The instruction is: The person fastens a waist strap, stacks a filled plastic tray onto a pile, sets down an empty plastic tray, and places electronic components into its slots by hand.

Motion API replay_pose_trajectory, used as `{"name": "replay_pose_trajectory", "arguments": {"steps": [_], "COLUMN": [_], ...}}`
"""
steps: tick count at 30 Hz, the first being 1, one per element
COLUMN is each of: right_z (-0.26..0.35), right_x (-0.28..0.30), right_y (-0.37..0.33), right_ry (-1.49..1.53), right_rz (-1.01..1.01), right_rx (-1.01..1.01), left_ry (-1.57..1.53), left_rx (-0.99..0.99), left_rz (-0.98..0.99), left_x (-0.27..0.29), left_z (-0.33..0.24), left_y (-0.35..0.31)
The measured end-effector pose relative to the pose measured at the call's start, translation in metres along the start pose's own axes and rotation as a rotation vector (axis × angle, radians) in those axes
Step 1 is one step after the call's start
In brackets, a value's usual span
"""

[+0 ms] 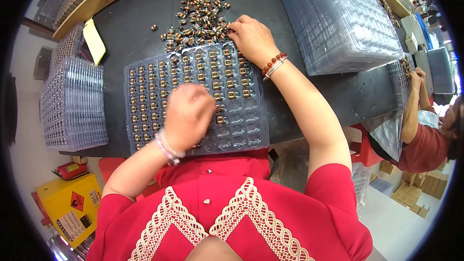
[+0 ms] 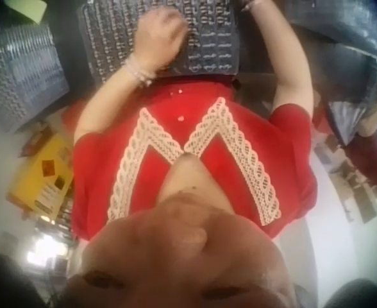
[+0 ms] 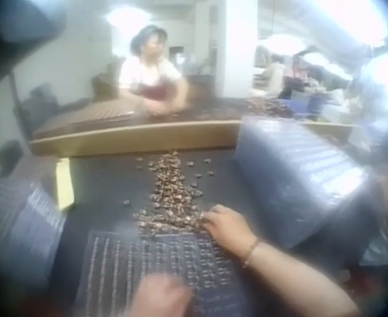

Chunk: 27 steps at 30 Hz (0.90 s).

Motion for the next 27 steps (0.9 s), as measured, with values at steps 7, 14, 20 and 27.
{"name": "replay_pose_trajectory", "arguments": {"steps": [7,14,20,27], "right_z": [0.008,0.036,0.04,0.056], "right_x": [0.004,-0.021,-0.001,0.018], "right_y": [0.022,0.045,0.041,-0.033], "right_ry": [0.105,0.265,0.342,0.306], "right_rz": [0.2,0.192,0.113,0.17], "right_rx": [-0.127,-0.024,0.014,0.1], "left_ry": [0.262,-0.042,-0.435,-0.314], "left_rx": [0.64,0.61,0.546,0.308], "left_rz": [0.301,0.202,0.153,0.232], "left_x": [0.042,0.002,0.013,0.019], "left_z": [0.106,0.129,0.116,0.062], "left_y": [0.078,0.106,0.114,0.064]}}
Point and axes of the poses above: each hand's wrist, its own y-axis towards the middle knuckle, its own x-axis out of the back of the hand, z = x × y, the point moved 1 cm from there along y, towards the middle knuckle, and after that the axes turned 4 degrees about z, right-handed, at the moved point
